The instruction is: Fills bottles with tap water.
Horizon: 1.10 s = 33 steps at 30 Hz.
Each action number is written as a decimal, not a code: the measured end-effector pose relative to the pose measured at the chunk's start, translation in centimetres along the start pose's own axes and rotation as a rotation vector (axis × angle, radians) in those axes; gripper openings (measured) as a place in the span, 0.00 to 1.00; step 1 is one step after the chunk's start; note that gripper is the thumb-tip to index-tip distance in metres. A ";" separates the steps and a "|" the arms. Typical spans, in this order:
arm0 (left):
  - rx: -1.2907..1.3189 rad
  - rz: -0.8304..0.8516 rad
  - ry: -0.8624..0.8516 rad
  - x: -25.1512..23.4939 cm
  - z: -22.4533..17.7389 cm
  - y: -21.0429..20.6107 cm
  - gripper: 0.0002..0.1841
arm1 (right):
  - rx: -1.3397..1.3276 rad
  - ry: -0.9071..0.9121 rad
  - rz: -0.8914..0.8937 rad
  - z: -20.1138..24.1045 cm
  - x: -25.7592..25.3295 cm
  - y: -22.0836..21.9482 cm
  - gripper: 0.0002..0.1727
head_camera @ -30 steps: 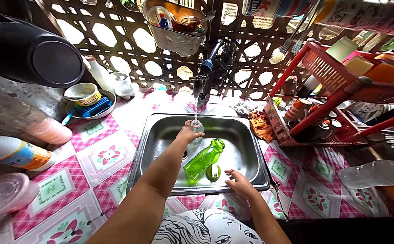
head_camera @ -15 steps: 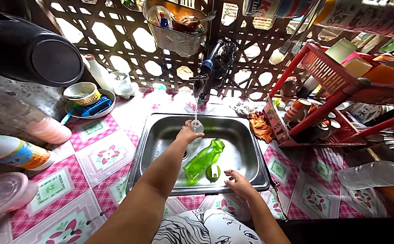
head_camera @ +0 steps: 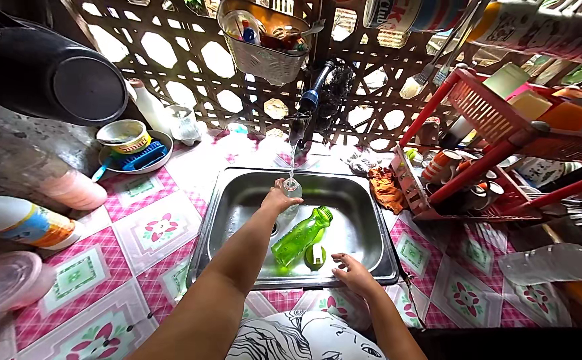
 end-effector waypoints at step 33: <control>-0.011 -0.008 0.003 -0.1 0.1 -0.1 0.62 | 0.042 0.028 0.000 -0.5 -0.3 -0.1 0.28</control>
Point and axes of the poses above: each hand's wrist, its own x-axis away from the middle knuckle, its own y-axis out of the back of the hand, z = x × y, the point moved 10 cm from there along -x, towards the middle knuckle, and after that the axes turned 8 degrees about -z, right-handed, at the moved point
